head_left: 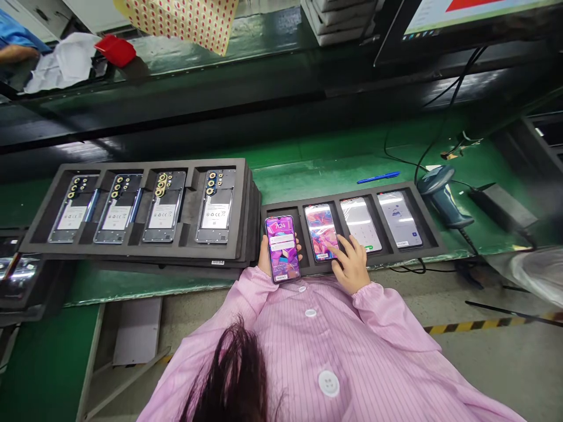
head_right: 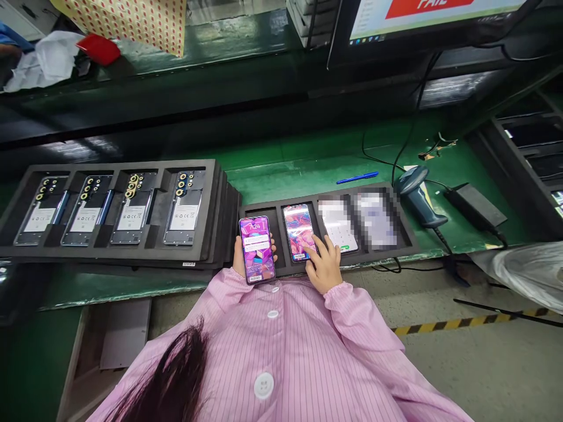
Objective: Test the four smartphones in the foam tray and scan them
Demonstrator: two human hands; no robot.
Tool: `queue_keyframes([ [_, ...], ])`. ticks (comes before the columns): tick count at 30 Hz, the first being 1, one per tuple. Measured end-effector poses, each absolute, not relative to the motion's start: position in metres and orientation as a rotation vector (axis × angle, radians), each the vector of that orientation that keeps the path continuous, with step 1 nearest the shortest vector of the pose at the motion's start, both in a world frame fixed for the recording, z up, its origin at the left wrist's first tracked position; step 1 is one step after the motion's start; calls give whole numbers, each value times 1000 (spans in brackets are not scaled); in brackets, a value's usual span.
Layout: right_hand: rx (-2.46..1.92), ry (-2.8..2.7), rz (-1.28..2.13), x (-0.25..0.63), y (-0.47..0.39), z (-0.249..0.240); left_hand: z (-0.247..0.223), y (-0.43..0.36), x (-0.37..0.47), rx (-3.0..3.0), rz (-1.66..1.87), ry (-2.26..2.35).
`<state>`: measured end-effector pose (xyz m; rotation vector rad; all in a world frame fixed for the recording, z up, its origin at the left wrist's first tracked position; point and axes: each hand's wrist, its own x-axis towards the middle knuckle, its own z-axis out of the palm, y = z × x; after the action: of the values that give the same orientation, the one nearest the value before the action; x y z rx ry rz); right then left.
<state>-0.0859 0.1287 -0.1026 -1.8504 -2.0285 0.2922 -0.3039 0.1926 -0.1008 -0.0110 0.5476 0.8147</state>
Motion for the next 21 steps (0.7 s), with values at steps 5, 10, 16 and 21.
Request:
queue_keyframes([
  [5,-1464,-2095,351,-101,116,-94,-100,192,-303,-4,828,557],
  [10,-1221,-2272,512,-133,121,-84,-101,191,-302,25,834,576],
  [16,-1536,-2280,474,-149,134,-84,-98,190,-302,18,783,586],
  [21,-1716,-1938,288,-123,131,-97,-95,199,-295,74,832,771],
])
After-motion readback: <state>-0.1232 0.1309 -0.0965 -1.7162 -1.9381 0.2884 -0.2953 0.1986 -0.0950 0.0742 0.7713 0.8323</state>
